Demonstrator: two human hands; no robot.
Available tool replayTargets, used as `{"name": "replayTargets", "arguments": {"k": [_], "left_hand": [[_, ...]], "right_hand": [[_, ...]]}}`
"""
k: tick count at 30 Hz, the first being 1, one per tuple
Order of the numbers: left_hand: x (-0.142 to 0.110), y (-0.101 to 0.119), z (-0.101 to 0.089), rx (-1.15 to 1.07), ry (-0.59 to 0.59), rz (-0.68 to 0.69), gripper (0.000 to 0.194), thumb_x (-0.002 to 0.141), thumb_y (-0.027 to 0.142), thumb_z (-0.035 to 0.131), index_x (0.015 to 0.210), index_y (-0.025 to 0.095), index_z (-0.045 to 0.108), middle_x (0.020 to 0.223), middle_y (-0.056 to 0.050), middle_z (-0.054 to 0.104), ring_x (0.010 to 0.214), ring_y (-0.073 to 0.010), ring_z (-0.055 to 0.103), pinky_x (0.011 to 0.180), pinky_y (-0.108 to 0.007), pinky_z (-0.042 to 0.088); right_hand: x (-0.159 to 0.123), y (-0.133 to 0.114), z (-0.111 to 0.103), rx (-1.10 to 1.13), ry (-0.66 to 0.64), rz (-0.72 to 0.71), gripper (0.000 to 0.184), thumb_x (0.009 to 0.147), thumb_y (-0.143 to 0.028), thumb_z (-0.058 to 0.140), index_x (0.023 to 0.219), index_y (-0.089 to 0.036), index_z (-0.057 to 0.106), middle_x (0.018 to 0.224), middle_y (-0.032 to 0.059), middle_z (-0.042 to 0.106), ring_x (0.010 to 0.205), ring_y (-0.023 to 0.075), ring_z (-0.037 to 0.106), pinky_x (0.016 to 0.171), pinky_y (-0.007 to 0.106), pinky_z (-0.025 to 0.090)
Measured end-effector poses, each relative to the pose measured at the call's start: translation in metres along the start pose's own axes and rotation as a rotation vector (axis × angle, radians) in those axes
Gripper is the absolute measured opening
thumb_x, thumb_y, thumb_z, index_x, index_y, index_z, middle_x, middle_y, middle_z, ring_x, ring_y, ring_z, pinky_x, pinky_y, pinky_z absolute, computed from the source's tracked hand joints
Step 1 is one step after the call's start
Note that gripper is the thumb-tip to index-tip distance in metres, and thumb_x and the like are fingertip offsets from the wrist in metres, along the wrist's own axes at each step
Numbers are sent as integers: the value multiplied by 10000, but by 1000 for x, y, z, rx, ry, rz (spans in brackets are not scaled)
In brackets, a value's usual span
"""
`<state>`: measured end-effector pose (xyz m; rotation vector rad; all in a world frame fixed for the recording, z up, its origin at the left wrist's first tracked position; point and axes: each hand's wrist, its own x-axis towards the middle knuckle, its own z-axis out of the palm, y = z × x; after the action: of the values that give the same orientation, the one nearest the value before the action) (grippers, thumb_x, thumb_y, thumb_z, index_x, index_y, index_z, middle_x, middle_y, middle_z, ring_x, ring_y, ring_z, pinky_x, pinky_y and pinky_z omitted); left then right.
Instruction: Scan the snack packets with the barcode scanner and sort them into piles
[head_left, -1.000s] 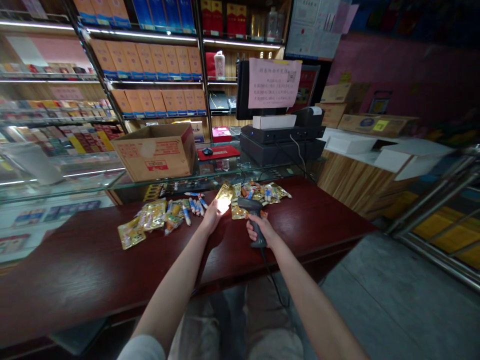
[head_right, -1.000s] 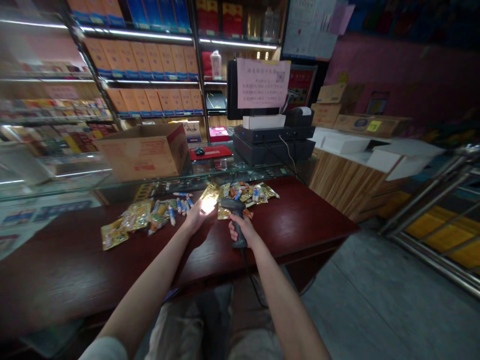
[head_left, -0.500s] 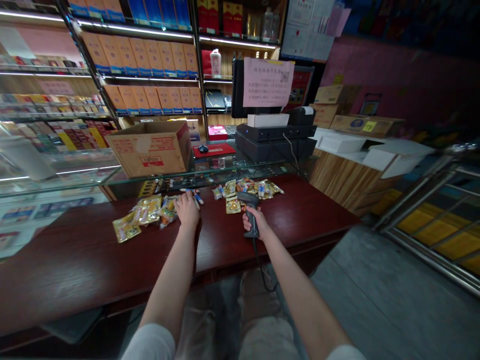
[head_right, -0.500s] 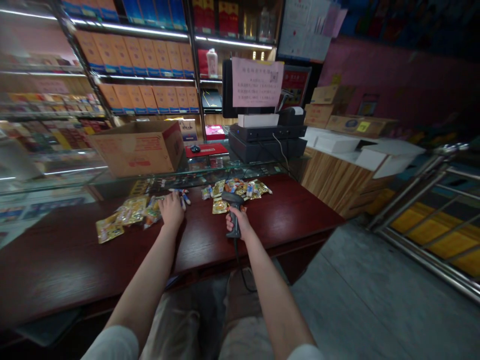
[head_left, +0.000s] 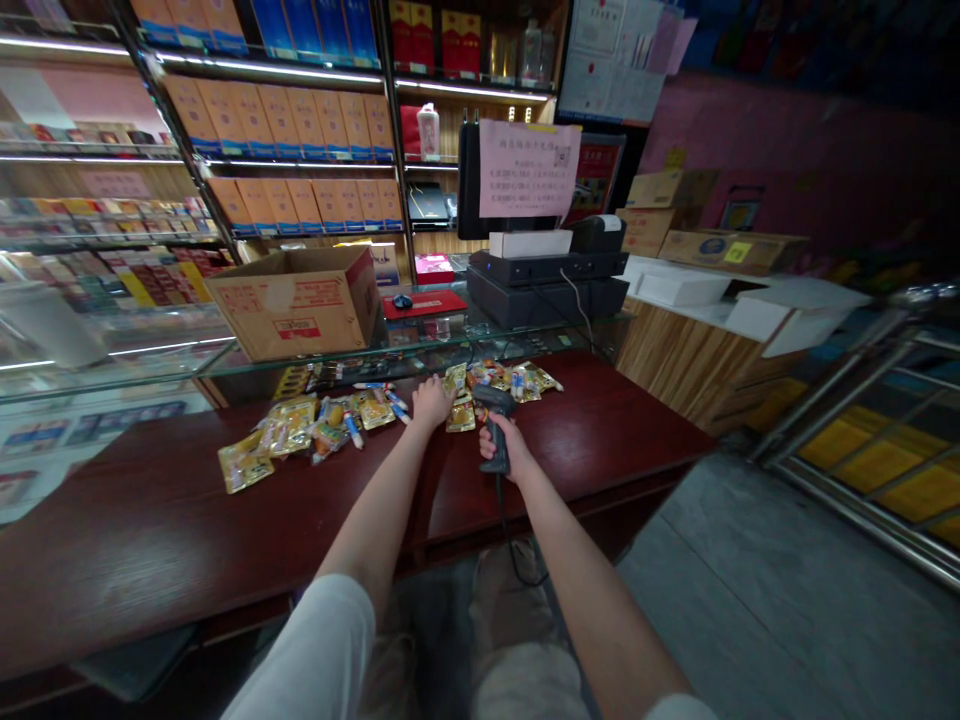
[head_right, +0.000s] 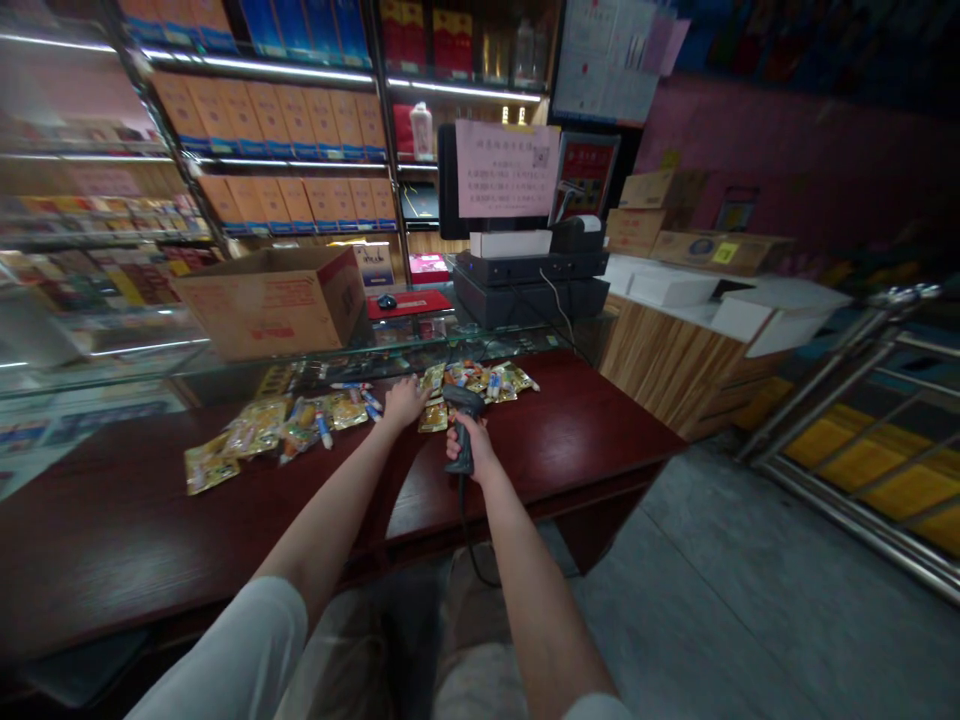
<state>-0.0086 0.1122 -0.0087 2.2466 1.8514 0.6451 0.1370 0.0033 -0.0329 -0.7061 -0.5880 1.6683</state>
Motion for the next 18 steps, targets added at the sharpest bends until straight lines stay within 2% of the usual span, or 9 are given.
{"name": "replayTargets", "arguments": {"k": [3,6,11,14,18], "left_hand": [[14,20,17,33,-17,-89,541,909,502,476,1273,122,605,1401,-264,504,1327,-415,421,1045,-550,334],[24,27,24,82,-7,-171,533,855,496,553,1233,131,637,1424,-279,474,1336,-442,397,1046,-587,301],[33,17,20,80,-118,-213,684,728,585,665,1235,127,621,1448,-293,439,1364,-464,361,1075,-616,240],[29,7,19,7,-40,-189,765,692,588,702,1288,134,547,1449,-288,444,1365,-454,366,1064,-603,271],[18,-3,17,-246,43,-238,592,788,453,667,1265,150,493,1322,-248,587,1295,-385,494,1056,-562,309]], "right_hand": [[1,1,-1,9,0,4,305,754,-405,683,884,-199,500,479,-99,468,330,48,356,333,165,249],[2,2,-3,8,0,-22,329,732,-406,704,888,-196,504,481,-96,475,330,50,368,333,167,252],[4,3,-4,6,-14,-19,336,716,-404,722,862,-203,495,489,-94,480,329,49,370,331,173,263],[4,2,-4,13,-19,1,322,733,-403,713,853,-204,490,488,-95,471,330,48,366,334,171,263],[4,1,-3,12,-17,19,291,753,-392,691,844,-201,490,481,-94,460,336,48,357,334,165,251]]}}
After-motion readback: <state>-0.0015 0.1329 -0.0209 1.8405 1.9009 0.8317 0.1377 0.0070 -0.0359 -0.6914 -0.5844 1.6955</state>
